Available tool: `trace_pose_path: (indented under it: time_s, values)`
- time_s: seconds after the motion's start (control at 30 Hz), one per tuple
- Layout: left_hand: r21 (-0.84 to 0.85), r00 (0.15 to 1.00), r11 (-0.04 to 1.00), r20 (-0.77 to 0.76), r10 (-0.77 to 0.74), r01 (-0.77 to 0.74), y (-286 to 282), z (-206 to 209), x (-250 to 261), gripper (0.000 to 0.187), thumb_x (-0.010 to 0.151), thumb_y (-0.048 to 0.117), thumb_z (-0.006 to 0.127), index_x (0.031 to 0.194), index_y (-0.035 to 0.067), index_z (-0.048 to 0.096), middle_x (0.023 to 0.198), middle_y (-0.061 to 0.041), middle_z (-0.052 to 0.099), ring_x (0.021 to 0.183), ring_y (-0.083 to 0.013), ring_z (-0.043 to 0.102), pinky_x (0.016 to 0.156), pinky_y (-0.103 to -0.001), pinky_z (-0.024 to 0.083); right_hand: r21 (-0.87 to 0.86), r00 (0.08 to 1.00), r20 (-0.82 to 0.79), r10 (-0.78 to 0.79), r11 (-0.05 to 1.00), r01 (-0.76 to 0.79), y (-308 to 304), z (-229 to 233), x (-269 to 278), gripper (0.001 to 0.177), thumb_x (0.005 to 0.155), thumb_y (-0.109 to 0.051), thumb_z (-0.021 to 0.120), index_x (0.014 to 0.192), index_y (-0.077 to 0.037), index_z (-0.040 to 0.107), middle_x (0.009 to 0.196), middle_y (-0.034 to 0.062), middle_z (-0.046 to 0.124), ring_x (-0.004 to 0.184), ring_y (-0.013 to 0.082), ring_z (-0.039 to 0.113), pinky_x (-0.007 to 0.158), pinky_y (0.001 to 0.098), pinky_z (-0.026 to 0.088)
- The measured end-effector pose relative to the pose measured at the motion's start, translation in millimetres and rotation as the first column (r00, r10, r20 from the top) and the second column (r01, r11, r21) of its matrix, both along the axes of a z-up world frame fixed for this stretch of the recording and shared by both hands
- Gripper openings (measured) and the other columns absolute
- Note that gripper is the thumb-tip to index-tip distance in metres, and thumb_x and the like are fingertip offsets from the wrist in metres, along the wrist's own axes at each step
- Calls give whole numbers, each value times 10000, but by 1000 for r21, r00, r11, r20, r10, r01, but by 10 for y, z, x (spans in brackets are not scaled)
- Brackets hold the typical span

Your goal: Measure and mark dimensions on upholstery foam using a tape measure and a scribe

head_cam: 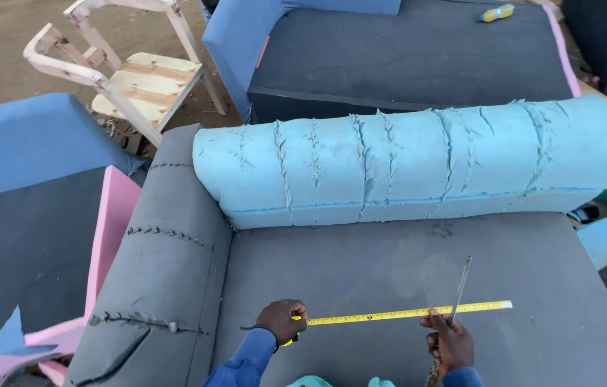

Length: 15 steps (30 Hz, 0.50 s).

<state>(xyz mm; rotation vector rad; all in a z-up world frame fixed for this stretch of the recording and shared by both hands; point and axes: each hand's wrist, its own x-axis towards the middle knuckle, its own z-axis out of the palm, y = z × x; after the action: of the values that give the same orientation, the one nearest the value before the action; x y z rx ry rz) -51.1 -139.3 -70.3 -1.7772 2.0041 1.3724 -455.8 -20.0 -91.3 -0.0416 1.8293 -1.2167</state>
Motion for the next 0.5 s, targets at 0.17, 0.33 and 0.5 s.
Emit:
trace_pose_path:
  time_s: [0.17,0.33,0.5]
  values:
    - [-41,997,998,47,59,-57,295,-85,-324,155,901,380,779,1015,311,858,1194,62,884,1115,-189,790,923,-384,619,-3,998,32,46,999,-46,25,99,-369,283,1151,-296,799,1131,-23,726,1011,220,783,610,203,388,498,382,267]
    - [-162,994,985,85,64,-50,469,-90,-907,223,860,468,721,1025,393,851,1151,96,888,1105,-218,807,951,-460,600,-126,999,-13,53,991,-54,192,-202,-1370,286,1114,-271,798,1164,-2,716,1013,221,800,571,188,430,465,351,265]
    - [-232,972,971,206,111,-62,443,353,-1487,159,991,411,738,1103,369,843,1206,70,879,1121,-253,800,944,-487,619,-196,995,-57,-85,978,72,222,-535,-2853,189,1133,-280,741,1087,-155,606,949,164,776,524,134,448,430,304,228]
